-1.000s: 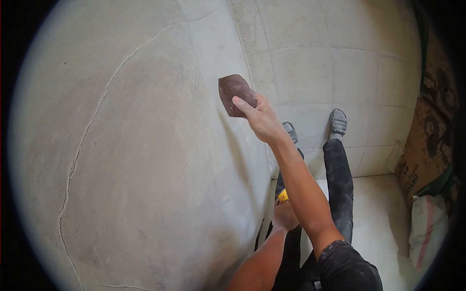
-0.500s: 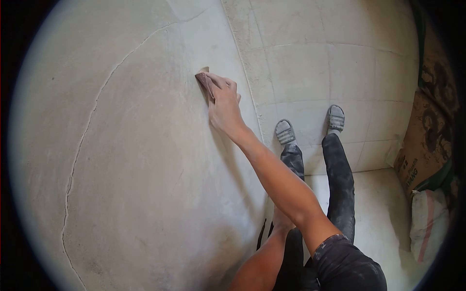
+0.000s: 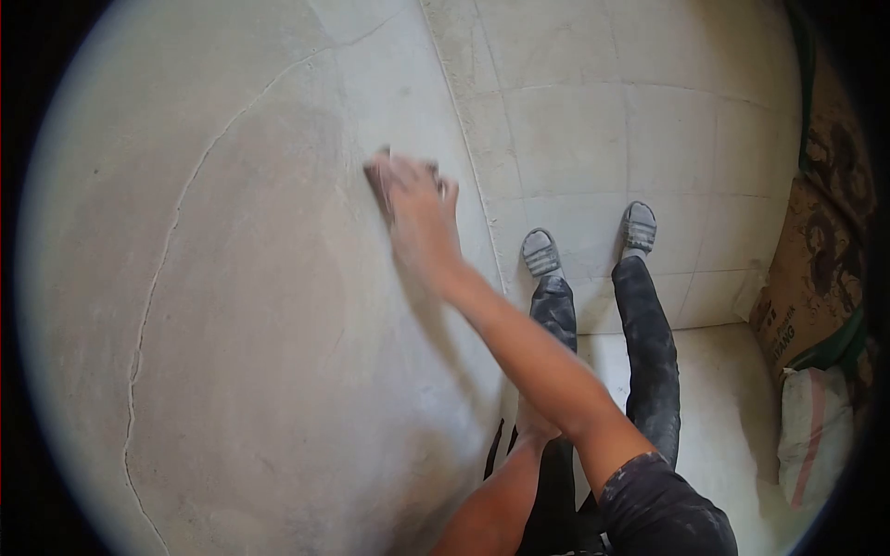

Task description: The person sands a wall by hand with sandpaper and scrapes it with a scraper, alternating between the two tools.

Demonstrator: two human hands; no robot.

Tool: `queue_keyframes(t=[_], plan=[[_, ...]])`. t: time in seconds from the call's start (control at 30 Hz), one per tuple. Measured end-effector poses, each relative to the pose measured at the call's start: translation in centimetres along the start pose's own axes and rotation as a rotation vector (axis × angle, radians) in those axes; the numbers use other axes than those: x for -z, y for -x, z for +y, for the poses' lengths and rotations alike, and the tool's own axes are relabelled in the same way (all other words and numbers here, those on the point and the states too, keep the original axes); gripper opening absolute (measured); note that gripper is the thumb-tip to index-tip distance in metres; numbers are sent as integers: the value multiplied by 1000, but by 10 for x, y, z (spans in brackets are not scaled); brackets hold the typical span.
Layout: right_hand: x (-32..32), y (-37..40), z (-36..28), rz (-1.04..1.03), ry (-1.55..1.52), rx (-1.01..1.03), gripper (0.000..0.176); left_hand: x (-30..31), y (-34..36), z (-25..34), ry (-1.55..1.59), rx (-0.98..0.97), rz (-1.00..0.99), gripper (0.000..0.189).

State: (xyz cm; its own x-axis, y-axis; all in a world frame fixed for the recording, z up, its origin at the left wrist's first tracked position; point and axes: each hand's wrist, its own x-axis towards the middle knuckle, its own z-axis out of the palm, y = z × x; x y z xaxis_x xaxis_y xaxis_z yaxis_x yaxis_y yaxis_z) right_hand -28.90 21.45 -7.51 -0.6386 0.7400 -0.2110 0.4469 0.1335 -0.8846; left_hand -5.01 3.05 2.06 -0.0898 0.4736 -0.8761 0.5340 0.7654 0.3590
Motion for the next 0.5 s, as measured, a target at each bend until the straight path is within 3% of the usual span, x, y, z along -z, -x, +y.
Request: queue_keyframes(t=[0.1,0.2,0.33,0.5], plan=[[3,-27,0,-100,-33,-132,45,-5,1,-1,21,4,-3,51],[6,16,-12,-149,37,-20,47,-12,13,5,25,0,6,51],[-3,-35,7,-156,41,-94,52,-6,6,3,42,14,3,51],[7,-9,-7,-149,27,-21,51,-6,-1,7,63,10,28,51]])
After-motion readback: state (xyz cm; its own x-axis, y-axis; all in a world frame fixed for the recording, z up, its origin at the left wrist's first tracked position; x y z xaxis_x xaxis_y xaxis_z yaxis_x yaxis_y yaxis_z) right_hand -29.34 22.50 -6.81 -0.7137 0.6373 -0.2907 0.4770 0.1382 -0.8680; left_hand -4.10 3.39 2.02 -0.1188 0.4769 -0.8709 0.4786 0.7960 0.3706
